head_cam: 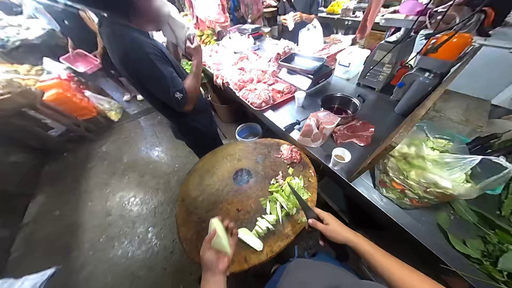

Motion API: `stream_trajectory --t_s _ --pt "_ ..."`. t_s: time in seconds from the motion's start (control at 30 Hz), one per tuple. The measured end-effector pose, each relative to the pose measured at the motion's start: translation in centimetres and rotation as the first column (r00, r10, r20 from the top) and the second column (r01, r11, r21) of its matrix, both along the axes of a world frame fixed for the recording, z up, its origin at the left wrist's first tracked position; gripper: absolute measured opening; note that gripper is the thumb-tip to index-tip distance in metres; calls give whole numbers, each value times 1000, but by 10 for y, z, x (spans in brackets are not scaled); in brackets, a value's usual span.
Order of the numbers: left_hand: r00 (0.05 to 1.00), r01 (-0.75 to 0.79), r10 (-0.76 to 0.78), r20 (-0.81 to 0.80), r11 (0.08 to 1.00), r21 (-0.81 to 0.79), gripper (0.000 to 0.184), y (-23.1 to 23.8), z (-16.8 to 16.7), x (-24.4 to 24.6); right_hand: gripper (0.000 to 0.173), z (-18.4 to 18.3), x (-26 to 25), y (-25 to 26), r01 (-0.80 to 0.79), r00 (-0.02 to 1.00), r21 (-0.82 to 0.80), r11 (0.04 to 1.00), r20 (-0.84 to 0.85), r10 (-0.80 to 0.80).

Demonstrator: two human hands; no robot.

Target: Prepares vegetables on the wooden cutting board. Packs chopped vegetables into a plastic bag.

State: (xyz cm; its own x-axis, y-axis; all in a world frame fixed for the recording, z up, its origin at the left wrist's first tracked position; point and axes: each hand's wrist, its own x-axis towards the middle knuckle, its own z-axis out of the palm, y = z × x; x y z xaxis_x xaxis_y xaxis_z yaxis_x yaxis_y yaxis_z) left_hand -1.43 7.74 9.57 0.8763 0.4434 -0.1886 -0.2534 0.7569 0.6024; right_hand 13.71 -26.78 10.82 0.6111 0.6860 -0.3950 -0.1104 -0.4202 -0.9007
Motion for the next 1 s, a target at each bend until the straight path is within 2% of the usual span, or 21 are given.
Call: stream_trajectory --t_s 0.1,0.2,0.3,0.43,0.6,0.7,0.83,1.0 --pt "995 -24 29 92 998 -54 36 -22 28 45 46 8 3 20 -34 996 102 994 91 25" --pt "999 24 -25 -26 999 -40 49 -43 46 74 44 18 0 50 -33 988 227 973 152 -2" --pt "990 59 -68 -127 996 -71 56 -61 48 87 49 27 -3 79 -71 979 259 963 202 18" --pt "979 -47 2 -202 975 -217 52 -79 51 92 48 23 -14 101 -152 919 173 973 386 75" --pt "971 -52 -13 -239 963 -263 50 -84 52 86 50 25 -38 101 -211 759 -54 976 620 198" --pt "968 -63 -9 -252 959 -277 51 -87 55 83 51 22 -41 102 -195 680 -81 977 707 194" --pt "957 -81 -6 -288 954 -288 46 -91 58 80 51 18 -38 102 -171 622 -99 980 761 185" --pt "958 -47 -42 -282 953 -301 44 -95 56 74 53 15 -28 100 -174 643 -144 974 733 223"
